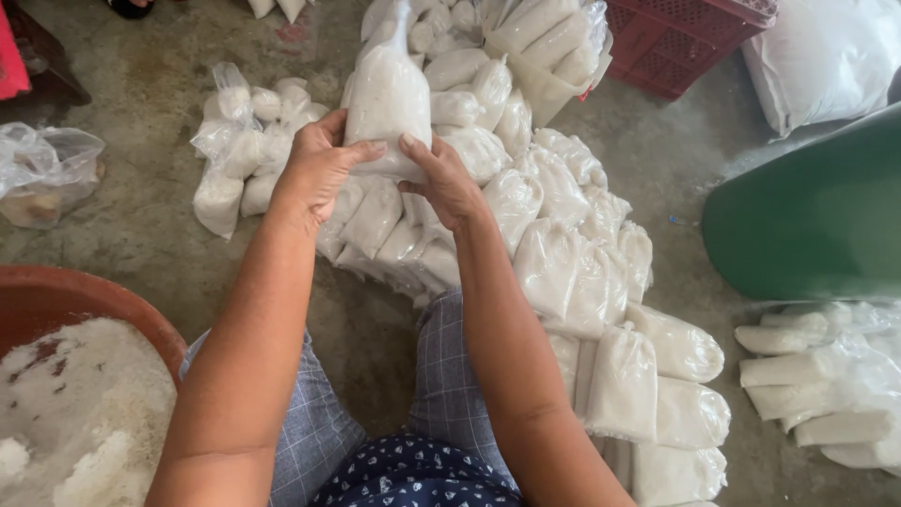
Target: Tying knots in small plastic bags filled with white powder and stacking them on the floor
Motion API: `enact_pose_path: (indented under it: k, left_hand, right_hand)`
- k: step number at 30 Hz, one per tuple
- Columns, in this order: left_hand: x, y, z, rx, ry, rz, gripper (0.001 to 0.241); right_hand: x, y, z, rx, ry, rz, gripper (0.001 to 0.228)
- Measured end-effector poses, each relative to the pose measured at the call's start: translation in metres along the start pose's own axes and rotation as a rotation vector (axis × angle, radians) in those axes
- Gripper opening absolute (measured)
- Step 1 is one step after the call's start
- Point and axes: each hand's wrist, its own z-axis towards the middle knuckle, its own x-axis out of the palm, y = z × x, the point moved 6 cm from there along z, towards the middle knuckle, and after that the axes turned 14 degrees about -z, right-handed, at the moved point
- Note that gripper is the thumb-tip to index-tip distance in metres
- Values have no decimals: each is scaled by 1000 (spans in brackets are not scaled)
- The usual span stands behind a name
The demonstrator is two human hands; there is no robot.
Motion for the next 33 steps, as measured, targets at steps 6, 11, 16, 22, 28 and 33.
enact_pose_path:
  k: [6, 11, 16, 22, 28, 33]
  left_hand:
    - [17, -19, -16, 6, 110, 132, 57]
    - [27, -35, -24, -17, 158, 108, 51]
    - [26, -38, -25, 2, 99, 37, 47]
    - [26, -45, -30, 16, 109, 76, 57]
    - [19, -41, -24, 63, 13, 55, 39]
    - [24, -45, -30, 43, 53, 48, 55]
  right_hand:
    - [-10, -4, 5, -85, -53, 137, 54]
    - [2, 13, -5, -112, -61, -29, 47]
    - [12, 28, -12, -173, -34, -20, 66]
    - [16, 24, -11, -166, -65, 110, 60]
    - [19, 21, -8, -217, -29, 110, 62]
    - [20, 16, -5, -191, -98, 259, 42]
